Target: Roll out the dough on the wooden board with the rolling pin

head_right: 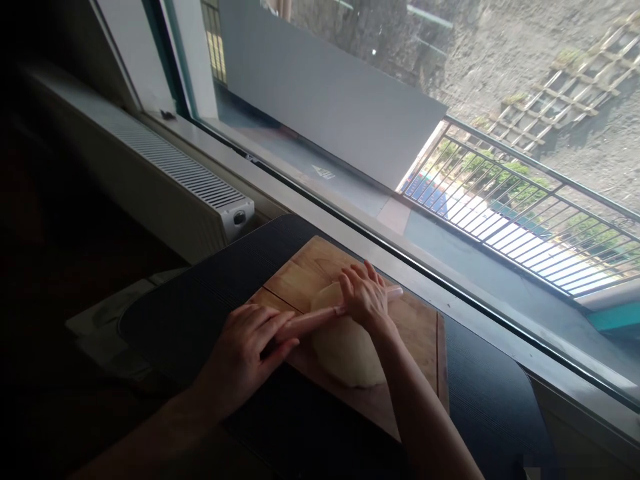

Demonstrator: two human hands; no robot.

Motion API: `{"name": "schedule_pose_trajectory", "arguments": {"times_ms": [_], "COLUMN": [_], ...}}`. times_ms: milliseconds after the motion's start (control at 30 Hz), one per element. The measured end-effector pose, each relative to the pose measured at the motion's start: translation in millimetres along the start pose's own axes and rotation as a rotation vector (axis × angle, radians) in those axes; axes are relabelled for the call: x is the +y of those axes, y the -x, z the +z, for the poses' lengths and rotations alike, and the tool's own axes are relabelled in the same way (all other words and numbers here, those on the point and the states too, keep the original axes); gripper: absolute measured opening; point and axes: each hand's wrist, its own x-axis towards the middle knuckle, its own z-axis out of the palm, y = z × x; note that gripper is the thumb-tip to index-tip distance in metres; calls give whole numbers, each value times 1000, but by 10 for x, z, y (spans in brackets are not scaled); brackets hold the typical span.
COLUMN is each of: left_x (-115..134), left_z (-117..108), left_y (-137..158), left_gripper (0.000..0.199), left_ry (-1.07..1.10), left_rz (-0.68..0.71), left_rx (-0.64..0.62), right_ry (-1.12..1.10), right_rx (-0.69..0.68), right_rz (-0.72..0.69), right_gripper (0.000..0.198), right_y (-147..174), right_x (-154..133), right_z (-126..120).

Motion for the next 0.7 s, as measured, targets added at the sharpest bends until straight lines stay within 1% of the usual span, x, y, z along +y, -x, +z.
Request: {"name": "schedule_pose_trajectory", "arguments": {"times_ms": [100,167,200,233,300,467,533,567,600,633,700], "left_x": [-127,-154,-146,-122,-40,210,251,249,232,201,109], "left_z": [-6,-19,-29,-39,-49,1,26,34,40,46,63], "left_y": [-109,-142,-141,-126,-57,179,200,184,149,98,-40], "left_gripper": [31,31,31,31,32,38,39,38,37,36,35], "left_ry": [-76,-105,-110,-108,-86,51,75,73,62,42,-18], "left_rz": [-50,-74,-79,-79,-63,32,47,47,42,34,9], "left_rx": [33,34,27,21,10,-37,-55,-60,-64,-63,-45], "right_ry": [-43,-48,-46,-42,-25,94,131,141,146,143,111], "right_rx": [-77,-93,-86,-73,-35,94,132,144,152,157,134], "right_rz": [62,86,95,106,121,60,58,60,66,79,120], "right_gripper": [47,48,49,51,53,50,52,54,56,56,55], "right_y": [-525,-680,-677,-617,-331,843,1149,1208,1194,1111,770], "right_x": [-171,-237,-246,-237,-167,140,225,248,257,255,219], "right_z": [29,30,24,15,-3,10,44,64,81,94,96]}}
